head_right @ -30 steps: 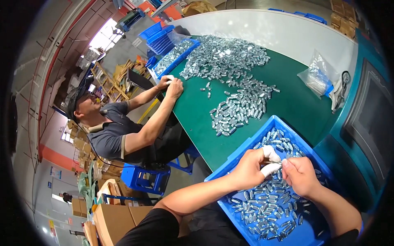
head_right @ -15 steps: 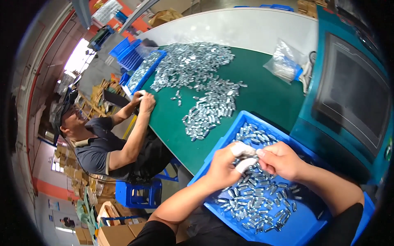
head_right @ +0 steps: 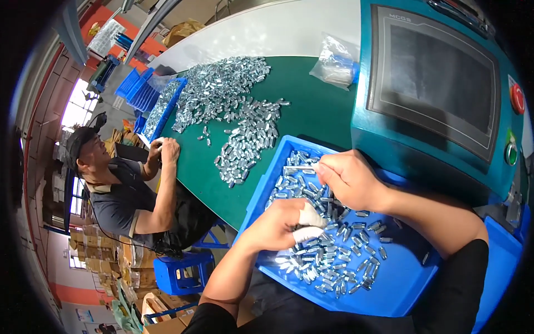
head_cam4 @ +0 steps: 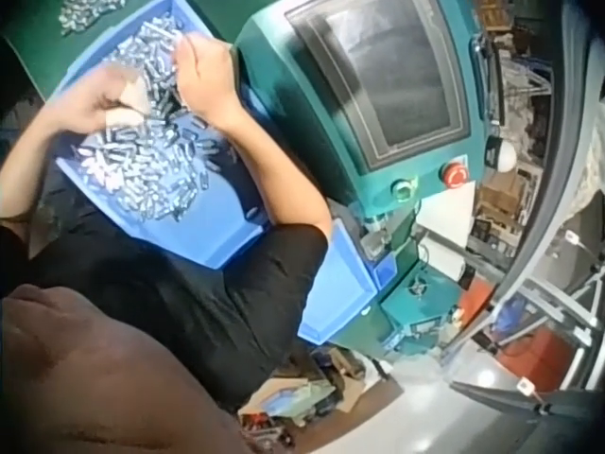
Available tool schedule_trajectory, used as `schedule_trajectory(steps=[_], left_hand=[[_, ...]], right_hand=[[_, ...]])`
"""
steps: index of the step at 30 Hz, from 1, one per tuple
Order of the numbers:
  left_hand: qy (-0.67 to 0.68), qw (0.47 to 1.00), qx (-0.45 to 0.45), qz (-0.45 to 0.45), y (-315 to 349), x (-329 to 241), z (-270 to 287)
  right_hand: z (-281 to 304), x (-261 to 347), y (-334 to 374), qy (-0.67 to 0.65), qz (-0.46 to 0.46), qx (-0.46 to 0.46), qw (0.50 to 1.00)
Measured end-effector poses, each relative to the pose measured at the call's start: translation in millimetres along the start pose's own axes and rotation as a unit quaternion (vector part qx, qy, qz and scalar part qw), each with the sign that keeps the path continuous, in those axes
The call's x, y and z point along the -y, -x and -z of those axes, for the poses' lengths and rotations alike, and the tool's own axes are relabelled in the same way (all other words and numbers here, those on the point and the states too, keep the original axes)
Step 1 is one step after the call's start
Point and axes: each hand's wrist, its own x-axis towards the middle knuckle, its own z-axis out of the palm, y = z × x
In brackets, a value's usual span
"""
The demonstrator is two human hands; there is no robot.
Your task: Inspecting and sorting small metal hardware components into a blue tray at a factory workstation.
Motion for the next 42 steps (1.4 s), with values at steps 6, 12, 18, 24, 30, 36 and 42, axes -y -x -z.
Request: schedule_trajectory(steps=[6, 12, 18, 24, 30, 36, 42], left_hand=[[-0.099, 0.966, -0.211, 0.114, 11, 10, 20], [-0.439, 0.839, -0.244, 0.208, 36, 75, 99], [-0.445, 0.827, -0.216, 0.267, 23, 82, 93], [-0.401, 0.851, -0.269, 0.205, 26, 72, 89], [0.252, 0.885, -0.361, 0.154, 4, 10, 37], [0.267, 0.889, -0.346, 0.140, 13, 17, 16], [0.287, 0.883, -0.333, 0.166, 14, 17, 14]], right_hand=[[5, -1, -2, -0.018, -0.036, 0.023, 0.999], [5, 4, -3, -0.010, -0.018, 0.030, 0.999], [2, -2, 0, -0.016, -0.008, 0.017, 1.000], [3, 3, 0, -0.022, -0.020, 0.022, 0.999], [9, 4, 0, -0.033, -0.080, 0.042, 0.995], [6, 6, -4, -0.068, -0.067, 0.065, 0.993], [7, 7, -5, -0.037, -0.080, 0.088, 0.992]])
